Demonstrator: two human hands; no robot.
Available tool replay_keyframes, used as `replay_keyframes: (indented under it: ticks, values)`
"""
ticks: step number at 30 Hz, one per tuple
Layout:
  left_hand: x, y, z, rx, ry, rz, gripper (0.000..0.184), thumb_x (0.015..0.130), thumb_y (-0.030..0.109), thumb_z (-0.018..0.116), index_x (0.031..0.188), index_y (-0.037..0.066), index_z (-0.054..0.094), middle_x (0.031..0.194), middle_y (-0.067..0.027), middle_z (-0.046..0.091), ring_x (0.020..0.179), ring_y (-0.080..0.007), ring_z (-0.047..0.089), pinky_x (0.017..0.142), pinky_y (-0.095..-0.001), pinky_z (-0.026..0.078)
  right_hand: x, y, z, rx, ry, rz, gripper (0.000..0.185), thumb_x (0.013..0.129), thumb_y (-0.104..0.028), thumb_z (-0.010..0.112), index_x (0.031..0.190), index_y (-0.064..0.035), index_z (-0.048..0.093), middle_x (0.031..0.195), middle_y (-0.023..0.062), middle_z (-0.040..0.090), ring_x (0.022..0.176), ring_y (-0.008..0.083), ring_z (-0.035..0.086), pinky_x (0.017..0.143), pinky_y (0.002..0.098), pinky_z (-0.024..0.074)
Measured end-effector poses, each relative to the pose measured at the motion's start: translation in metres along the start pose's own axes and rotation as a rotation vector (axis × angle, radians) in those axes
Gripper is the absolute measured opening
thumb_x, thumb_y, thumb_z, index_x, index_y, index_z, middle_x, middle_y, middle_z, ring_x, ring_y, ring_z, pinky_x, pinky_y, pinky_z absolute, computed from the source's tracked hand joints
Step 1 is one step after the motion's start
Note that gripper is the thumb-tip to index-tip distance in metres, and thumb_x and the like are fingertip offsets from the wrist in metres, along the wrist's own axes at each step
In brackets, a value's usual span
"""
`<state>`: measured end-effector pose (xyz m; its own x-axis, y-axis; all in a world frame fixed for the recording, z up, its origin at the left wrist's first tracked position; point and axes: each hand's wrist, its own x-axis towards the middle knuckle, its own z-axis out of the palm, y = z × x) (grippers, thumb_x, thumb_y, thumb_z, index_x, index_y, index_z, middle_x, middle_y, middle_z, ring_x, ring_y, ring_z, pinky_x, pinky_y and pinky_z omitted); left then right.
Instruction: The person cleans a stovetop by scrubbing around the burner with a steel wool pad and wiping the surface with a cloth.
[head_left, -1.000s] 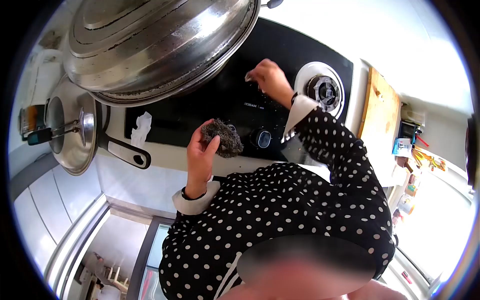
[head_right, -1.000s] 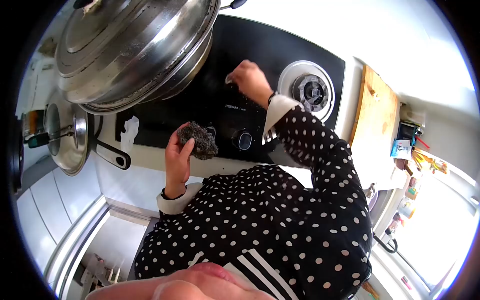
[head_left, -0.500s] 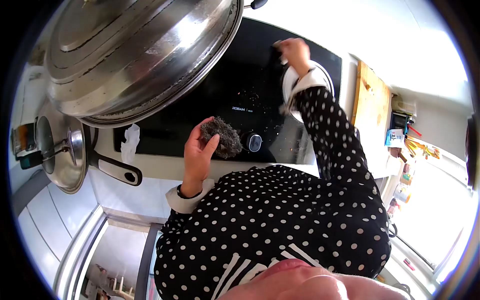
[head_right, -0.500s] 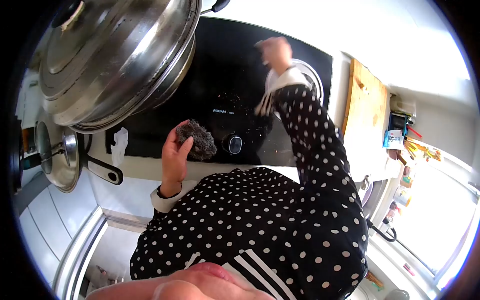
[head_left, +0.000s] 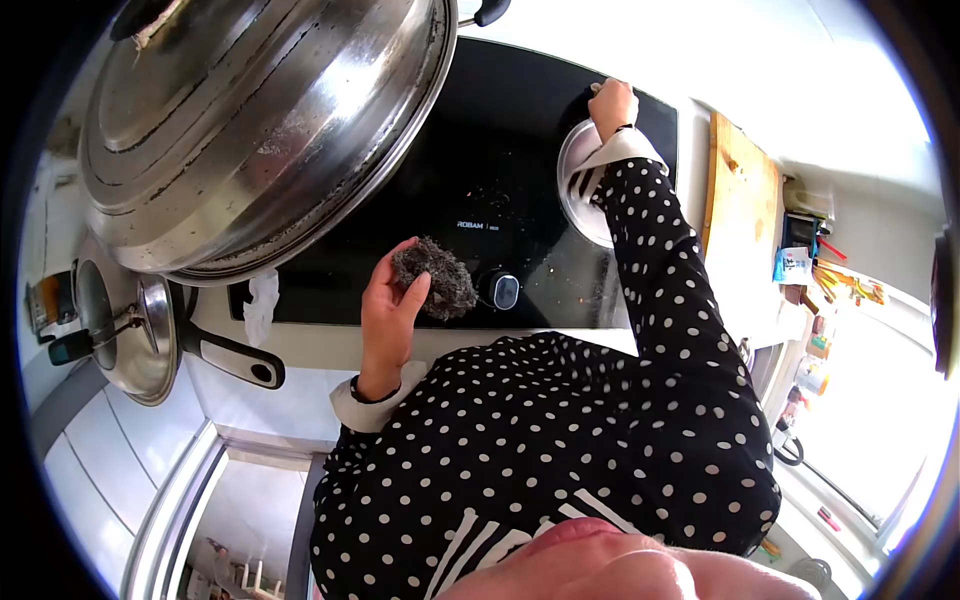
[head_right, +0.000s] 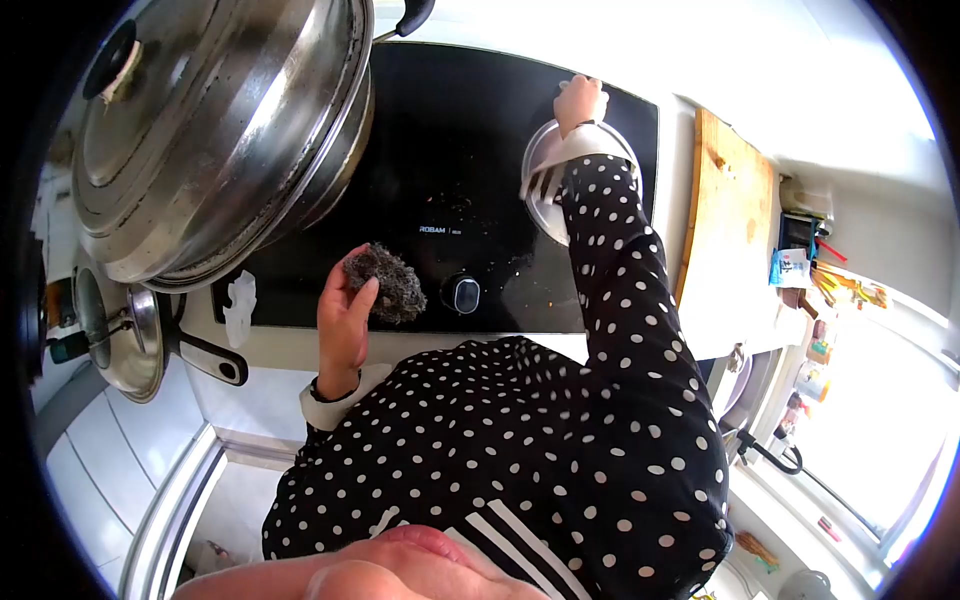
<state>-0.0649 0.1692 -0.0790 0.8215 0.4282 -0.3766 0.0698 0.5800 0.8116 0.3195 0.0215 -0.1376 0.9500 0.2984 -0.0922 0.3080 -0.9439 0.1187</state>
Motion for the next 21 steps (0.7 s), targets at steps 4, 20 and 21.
replay_keyframes:
  ticks: [4, 20, 21]
  values:
    - [0.000, -0.004, -0.004, -0.023, 0.021, -0.021, 0.040, 0.085, -0.002, 0.053, 0.123, -0.002, 0.044, 0.109, -0.0074, 0.056, 0.097, -0.0117, 0.053, 0.088, -0.0249, 0.042, -0.043, -0.026, 0.035, 0.025, 0.049, -0.302, 0.029, 0.070, -0.015, 0.064, 0.096, -0.0031, 0.061, 0.100, 0.0207, 0.054, 0.093, 0.0337, 0.056, 0.078, 0.0410, 0.0499]
    - [-0.008, 0.003, -0.011, -0.002, 0.051, 0.014, 0.039, 0.084, -0.003, 0.053, 0.123, -0.002, 0.044, 0.109, -0.0074, 0.055, 0.099, -0.0122, 0.052, 0.090, -0.0256, 0.041, -0.110, -0.064, 0.012, 0.597, 0.268, -0.752, 0.014, 0.071, -0.005, 0.056, 0.076, -0.0135, 0.066, 0.082, 0.0080, 0.058, 0.083, 0.0298, 0.053, 0.076, 0.0378, 0.0453]
    - [-0.007, 0.003, -0.011, -0.027, 0.053, 0.019, 0.039, 0.084, -0.003, 0.053, 0.122, -0.002, 0.044, 0.109, -0.0074, 0.055, 0.099, -0.0124, 0.052, 0.090, -0.0259, 0.041, -0.146, -0.060, 0.007, 0.622, 0.187, -0.893, 0.015, 0.070, -0.004, 0.056, 0.076, -0.0140, 0.066, 0.081, 0.0071, 0.057, 0.085, 0.0284, 0.053, 0.076, 0.0380, 0.0455]
